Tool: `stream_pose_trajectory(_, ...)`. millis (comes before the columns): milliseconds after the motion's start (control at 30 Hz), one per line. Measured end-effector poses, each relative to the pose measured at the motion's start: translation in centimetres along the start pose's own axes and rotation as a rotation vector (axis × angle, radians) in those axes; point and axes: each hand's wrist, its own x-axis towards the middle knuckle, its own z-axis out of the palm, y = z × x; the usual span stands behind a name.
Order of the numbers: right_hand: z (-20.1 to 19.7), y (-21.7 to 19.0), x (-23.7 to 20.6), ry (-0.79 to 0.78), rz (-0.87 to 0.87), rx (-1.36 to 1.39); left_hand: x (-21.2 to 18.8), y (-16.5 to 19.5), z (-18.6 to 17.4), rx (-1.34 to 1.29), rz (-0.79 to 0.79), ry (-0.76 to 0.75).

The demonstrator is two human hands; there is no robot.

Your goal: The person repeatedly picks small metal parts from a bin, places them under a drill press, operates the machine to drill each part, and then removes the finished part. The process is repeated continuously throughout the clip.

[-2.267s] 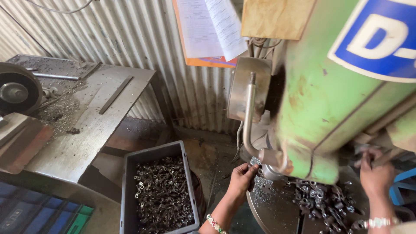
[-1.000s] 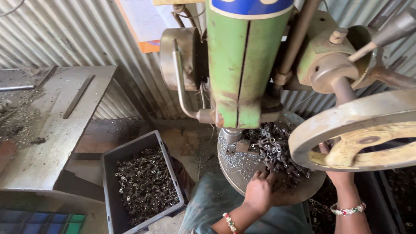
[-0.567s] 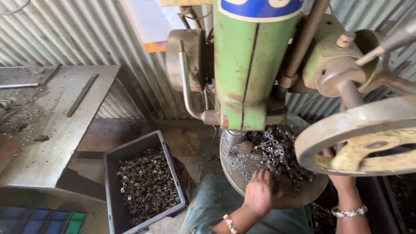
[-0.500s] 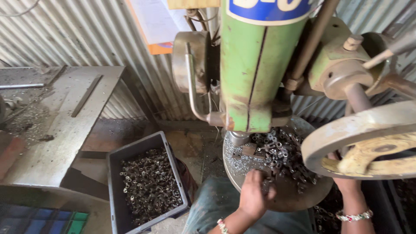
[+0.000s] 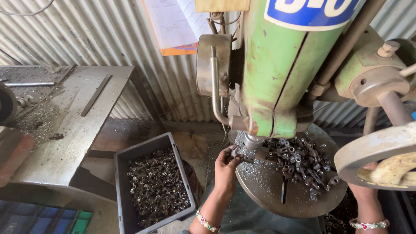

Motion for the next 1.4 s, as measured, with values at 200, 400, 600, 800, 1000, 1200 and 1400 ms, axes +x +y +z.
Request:
stream_pose_trajectory(200,0.5,-0.2,-0.3,-0.032,-0.04,0.001,-0.3,0.7,0.5,0.21,0.132,0.045)
stream_pose_trajectory(400,0.9,0.9,0.7,-0.002,-0.189,-0.199,0.9,1.0,0.3,0.414,0.141,-0.029)
stream_pose_trajectory(600,2.8,0.8,0.2,0.149,-0.422,-1.039,3.1,2.0,-0.8,0.298,-0.029,-0.285)
stream_pose_trajectory(800,6.8,-1.5,2.3,0.216,-0.292,-1.129,3.4,0.0,-0.9,0.138,0.037,-0.115)
stream_pose_trajectory(1000,10.3,-1.7,12.0,0.161,-0.367,-1.626,4.5,-1.0,-1.4,0.207,0.074,-0.115)
stream_pose_trajectory(1200,15.0,-3.3,17.7,0.116,-0.539,-1.74,4.7,-0.3,-1.3,0.205,0.047,-0.104)
stream_pose_trajectory(1400,12.1,-3.3,8.7,0.237,-0.232,-1.637,3.8,1.3,0.3,0.266,0.164,-0.046)
